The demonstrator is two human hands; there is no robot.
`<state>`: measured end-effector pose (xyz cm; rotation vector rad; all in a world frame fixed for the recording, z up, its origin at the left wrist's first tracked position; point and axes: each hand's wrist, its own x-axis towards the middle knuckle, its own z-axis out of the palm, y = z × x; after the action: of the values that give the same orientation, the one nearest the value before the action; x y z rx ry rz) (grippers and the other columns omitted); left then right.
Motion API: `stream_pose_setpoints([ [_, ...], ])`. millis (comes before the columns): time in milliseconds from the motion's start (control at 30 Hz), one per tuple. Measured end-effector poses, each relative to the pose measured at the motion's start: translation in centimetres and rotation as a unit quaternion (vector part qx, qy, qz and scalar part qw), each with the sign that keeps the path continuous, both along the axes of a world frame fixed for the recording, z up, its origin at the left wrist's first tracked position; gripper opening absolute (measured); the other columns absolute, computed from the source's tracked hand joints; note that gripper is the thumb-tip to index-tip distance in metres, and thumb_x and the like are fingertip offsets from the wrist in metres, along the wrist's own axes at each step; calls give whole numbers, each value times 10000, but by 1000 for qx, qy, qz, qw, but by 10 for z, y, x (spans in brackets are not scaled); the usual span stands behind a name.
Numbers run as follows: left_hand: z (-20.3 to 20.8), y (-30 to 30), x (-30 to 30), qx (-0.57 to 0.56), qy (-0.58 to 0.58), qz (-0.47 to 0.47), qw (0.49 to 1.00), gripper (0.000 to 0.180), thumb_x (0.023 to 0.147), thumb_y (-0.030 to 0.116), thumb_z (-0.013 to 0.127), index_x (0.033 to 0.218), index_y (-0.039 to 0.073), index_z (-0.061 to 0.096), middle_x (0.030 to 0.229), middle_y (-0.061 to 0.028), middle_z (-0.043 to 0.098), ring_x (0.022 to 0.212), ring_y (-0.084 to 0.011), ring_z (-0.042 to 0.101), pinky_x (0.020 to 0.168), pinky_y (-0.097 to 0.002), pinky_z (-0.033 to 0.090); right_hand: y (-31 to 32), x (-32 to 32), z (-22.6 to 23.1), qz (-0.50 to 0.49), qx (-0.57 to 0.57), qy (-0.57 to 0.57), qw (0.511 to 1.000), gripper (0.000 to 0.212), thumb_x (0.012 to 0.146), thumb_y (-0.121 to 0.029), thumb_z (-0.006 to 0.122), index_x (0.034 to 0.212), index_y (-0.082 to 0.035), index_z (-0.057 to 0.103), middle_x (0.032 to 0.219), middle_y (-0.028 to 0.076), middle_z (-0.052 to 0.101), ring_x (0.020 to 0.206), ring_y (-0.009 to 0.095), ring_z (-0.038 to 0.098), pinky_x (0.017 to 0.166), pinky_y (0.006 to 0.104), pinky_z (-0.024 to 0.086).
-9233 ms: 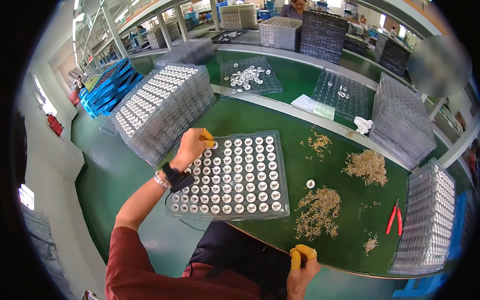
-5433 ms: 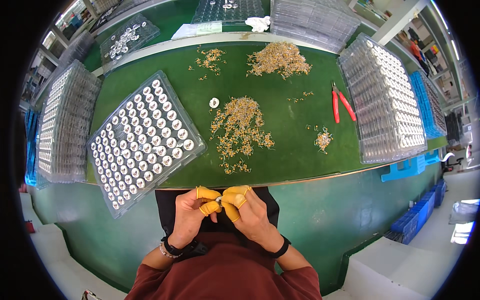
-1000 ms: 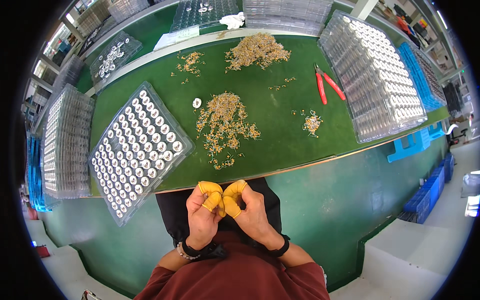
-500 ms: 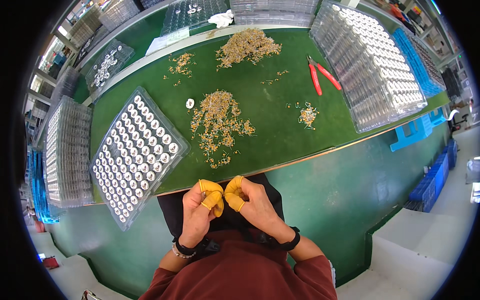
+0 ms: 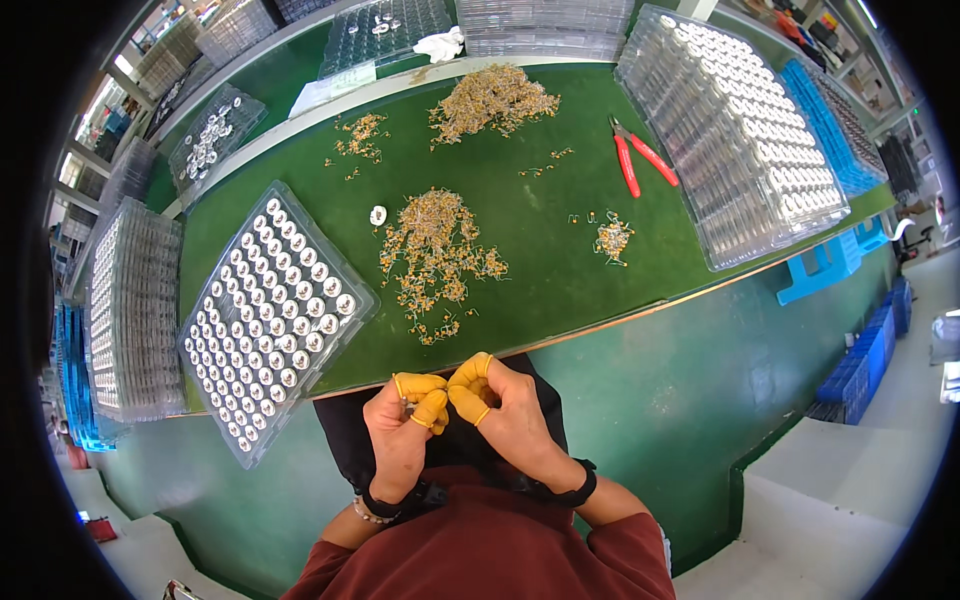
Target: Assembling small electronic components by placing metallic rings into white plastic housings and organizing them in a tray.
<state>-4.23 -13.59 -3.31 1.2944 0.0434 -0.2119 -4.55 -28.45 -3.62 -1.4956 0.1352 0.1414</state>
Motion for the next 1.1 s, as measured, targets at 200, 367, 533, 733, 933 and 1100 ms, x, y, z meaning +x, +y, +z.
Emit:
stream_pose_setpoints([
  [200, 6, 5, 5, -22, 52, -13, 998, 67, 893, 12, 627, 951, -21, 628, 772, -5, 610, 609, -46, 529, 522, -186, 407, -7, 5, 15, -45, -141, -68, 987, 101, 834, -34, 674, 919, -31, 620, 741, -29, 608, 632, 28, 509, 560, 200, 412],
  [367, 5, 8, 4, -42, 77, -21, 996, 59, 887, 10, 635, 935, -21, 623, 779, -4, 611, 603, -46, 524, 517, -186, 405, -4, 7, 23, 12, -165, -107, 981, 102, 813, -23, 682, 901, -30, 631, 705, -8, 620, 582, 42, 516, 524, 208, 412],
  [533, 1, 2, 1, -19, 35, 0, 999, 61, 881, -8, 626, 940, -20, 617, 777, -9, 607, 600, -48, 520, 511, -187, 401, 1, 5, 16, 16, -137, -67, 988, 72, 821, -25, 667, 868, -32, 613, 709, -15, 589, 573, 43, 502, 531, 210, 423],
  [733, 7, -4, 12, -69, 83, -12, 994, 58, 891, 10, 617, 945, -12, 617, 733, -3, 592, 552, -45, 496, 469, -185, 362, -12, 11, 4, -37, -88, -86, 992, 88, 836, -34, 663, 908, -33, 613, 770, -15, 586, 617, 53, 503, 564, 208, 421],
  [933, 19, 2, 24, -60, 118, -72, 989, 59, 898, 45, 608, 917, -11, 613, 671, -23, 576, 509, -58, 483, 434, -182, 320, -94, 61, 51, -202, -291, -194, 915, 92, 832, -12, 667, 909, -9, 616, 747, 34, 628, 629, 99, 568, 574, 253, 452],
  [1100, 24, 1, 22, -102, 114, -70, 986, 48, 900, 9, 572, 909, -17, 611, 632, -47, 566, 486, -78, 483, 423, -190, 321, -166, 114, 44, -198, -599, -206, 748, 214, 822, -87, 689, 1000, 1, 610, 923, 195, 658, 882, 365, 645, 771, 431, 510],
])
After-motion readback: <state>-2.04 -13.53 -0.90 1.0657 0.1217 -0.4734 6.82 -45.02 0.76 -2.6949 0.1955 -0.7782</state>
